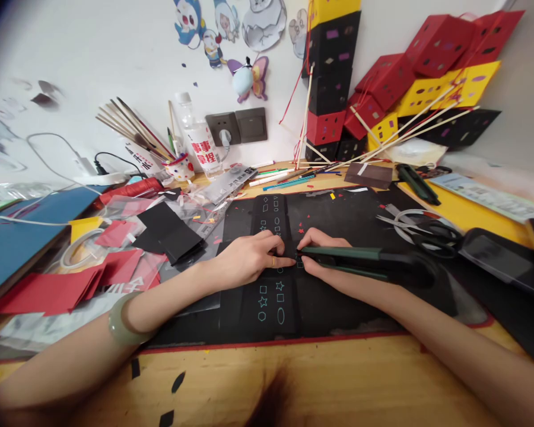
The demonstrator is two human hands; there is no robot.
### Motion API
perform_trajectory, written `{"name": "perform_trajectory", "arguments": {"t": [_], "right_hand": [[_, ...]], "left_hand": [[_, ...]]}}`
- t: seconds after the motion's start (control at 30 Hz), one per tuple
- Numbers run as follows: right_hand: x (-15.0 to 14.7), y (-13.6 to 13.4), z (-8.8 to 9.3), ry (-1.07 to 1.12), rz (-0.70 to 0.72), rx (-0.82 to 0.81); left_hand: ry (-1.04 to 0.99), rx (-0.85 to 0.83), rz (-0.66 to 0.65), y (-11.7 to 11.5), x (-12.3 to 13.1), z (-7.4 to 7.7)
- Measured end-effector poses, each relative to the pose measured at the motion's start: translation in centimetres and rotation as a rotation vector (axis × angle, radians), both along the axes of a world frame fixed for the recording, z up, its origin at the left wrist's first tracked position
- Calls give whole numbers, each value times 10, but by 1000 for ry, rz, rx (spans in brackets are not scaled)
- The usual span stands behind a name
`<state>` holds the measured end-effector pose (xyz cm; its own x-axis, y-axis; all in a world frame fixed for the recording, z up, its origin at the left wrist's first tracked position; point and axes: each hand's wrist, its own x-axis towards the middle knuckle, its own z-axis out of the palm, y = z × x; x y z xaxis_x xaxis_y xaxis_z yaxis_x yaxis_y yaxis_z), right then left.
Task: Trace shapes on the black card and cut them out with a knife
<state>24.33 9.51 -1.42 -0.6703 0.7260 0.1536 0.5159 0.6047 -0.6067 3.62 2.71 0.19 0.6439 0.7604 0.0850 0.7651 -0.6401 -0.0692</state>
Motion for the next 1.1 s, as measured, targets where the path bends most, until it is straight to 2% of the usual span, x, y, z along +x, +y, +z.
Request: {"name": "perform_trajectory", "arguments": {"t": [0.33, 0.63, 0.8, 0.93, 1.1], "right_hand": [[1, -2, 7, 13, 54, 21], [-1, -9, 19, -2, 36, -40], [3, -3, 15, 32, 55, -67], [6, 5, 8, 143, 19, -126], [6, 6, 6, 122, 16, -88]], "left_hand": [[65, 26, -6, 0, 1, -1], [73, 26, 4, 0, 1, -1], [70, 29, -1, 1, 1, -1], [59, 40, -7, 1, 0, -2], [59, 58, 1, 0, -1, -3]]}}
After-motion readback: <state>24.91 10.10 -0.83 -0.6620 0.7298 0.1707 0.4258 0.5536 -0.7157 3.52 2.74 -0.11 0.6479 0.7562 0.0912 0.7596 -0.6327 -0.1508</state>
